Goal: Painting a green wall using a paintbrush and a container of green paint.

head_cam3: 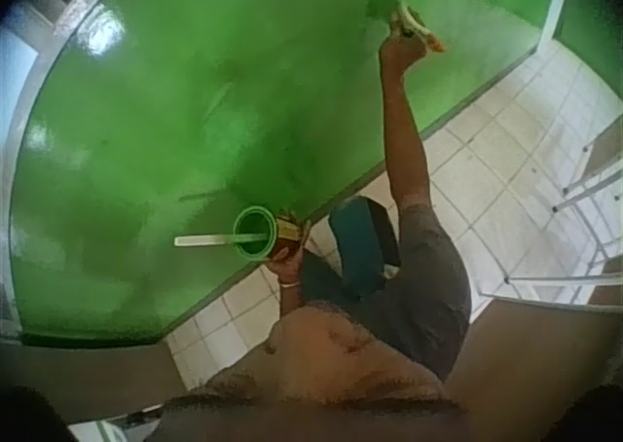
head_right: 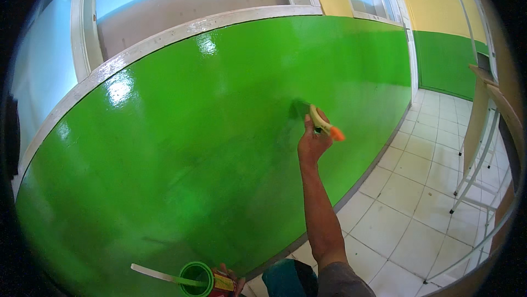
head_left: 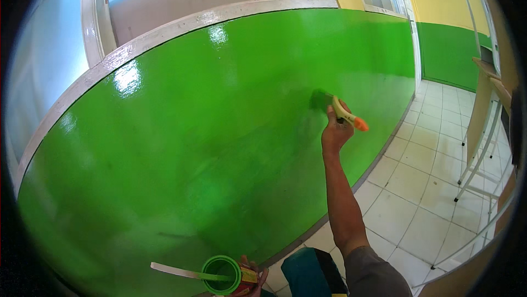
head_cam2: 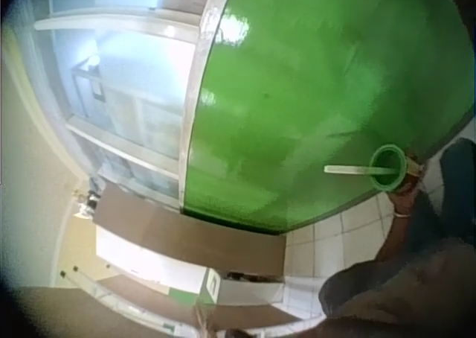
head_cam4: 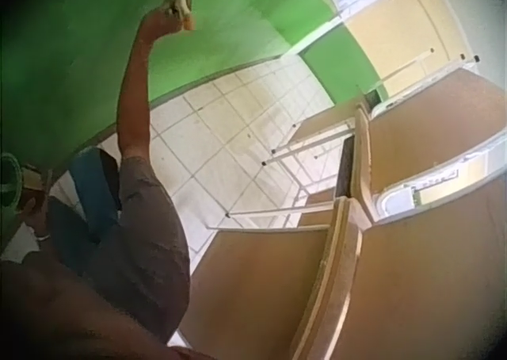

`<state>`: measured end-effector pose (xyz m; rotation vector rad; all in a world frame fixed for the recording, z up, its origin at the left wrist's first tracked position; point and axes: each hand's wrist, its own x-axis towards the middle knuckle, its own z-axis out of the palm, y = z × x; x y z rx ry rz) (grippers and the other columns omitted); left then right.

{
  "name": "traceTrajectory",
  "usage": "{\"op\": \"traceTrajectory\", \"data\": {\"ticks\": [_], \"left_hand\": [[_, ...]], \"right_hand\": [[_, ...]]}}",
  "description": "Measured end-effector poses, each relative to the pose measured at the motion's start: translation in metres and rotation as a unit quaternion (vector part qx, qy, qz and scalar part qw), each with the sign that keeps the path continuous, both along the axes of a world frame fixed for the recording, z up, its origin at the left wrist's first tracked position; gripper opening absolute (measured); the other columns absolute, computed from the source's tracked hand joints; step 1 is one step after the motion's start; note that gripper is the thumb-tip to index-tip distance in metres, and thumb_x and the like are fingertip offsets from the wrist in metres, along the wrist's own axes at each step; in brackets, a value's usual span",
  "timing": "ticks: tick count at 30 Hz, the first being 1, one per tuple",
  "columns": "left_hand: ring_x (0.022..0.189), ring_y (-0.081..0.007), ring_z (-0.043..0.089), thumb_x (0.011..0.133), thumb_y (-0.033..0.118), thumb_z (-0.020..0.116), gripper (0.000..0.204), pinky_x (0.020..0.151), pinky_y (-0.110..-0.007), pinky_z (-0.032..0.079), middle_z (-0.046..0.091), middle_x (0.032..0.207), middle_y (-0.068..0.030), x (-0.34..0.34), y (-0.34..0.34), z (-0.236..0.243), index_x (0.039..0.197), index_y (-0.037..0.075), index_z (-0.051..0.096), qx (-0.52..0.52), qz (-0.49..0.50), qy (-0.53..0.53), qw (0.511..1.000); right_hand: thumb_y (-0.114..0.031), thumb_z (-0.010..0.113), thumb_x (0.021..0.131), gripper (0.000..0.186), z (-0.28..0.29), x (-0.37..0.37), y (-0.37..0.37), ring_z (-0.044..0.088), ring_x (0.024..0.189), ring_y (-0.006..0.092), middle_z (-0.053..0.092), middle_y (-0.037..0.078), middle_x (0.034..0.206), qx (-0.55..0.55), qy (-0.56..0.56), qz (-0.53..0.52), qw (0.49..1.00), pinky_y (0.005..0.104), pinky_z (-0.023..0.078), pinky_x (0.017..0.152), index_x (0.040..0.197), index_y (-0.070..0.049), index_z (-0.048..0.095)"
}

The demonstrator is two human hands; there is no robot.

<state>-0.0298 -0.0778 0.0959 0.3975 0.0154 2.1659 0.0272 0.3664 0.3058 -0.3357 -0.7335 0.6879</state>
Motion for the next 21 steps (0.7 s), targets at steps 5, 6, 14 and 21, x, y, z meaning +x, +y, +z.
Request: {"op": "traceTrajectory", "data": {"ticks": [5,6,14,21], "left_hand": [[0.136,-0.0387,0.040,0.084,0.063,0.059,0.080,0.115,-0.068,0.013,0.047,0.145,-0.0181,0.005,-0.009,-0.001,0.142,0.009,0.045,-0.071,0.053,0.021,0.996],[0.135,-0.0392,0.042,0.084,0.062,0.059,0.079,0.114,-0.068,0.015,0.048,0.144,-0.0184,0.004,-0.010,0.002,0.141,0.009,0.046,0.001,-0.021,-0.068,0.997],[0.131,-0.0428,0.045,0.084,0.062,0.058,0.076,0.113,-0.069,0.018,0.052,0.140,-0.0184,0.005,-0.013,-0.002,0.139,0.010,0.049,-0.031,0.002,-0.191,0.981],[0.134,-0.0406,0.042,0.084,0.061,0.060,0.075,0.113,-0.069,0.020,0.052,0.140,-0.0173,-0.001,0.002,0.031,0.139,0.010,0.049,-0.044,-0.019,-0.059,0.997]], "right_hand": [[-0.009,0.078,0.079,0.030,-0.018,-0.030,-0.026,0.064,0.091,0.0254,0.070,0.009,0.099,0.085,-0.133,-0.274,0.949,0.0381,0.050,0.081,0.107,-0.005,0.070],[-0.006,0.078,0.077,0.033,-0.018,-0.042,-0.048,0.064,0.091,0.0251,0.070,0.010,0.101,0.087,-0.180,-0.268,0.942,0.0374,0.048,0.082,0.109,-0.005,0.070],[-0.010,0.079,0.074,0.031,-0.030,-0.072,-0.143,0.064,0.087,0.0221,0.071,0.006,0.095,0.130,-0.255,-0.224,0.931,0.0351,0.042,0.080,0.103,-0.007,0.070],[-0.018,0.075,0.083,0.027,-0.025,-0.064,-0.198,0.065,0.085,0.0199,0.072,0.007,0.096,0.252,-0.251,0.072,0.932,0.0352,0.044,0.079,0.105,-0.005,0.069]]}}
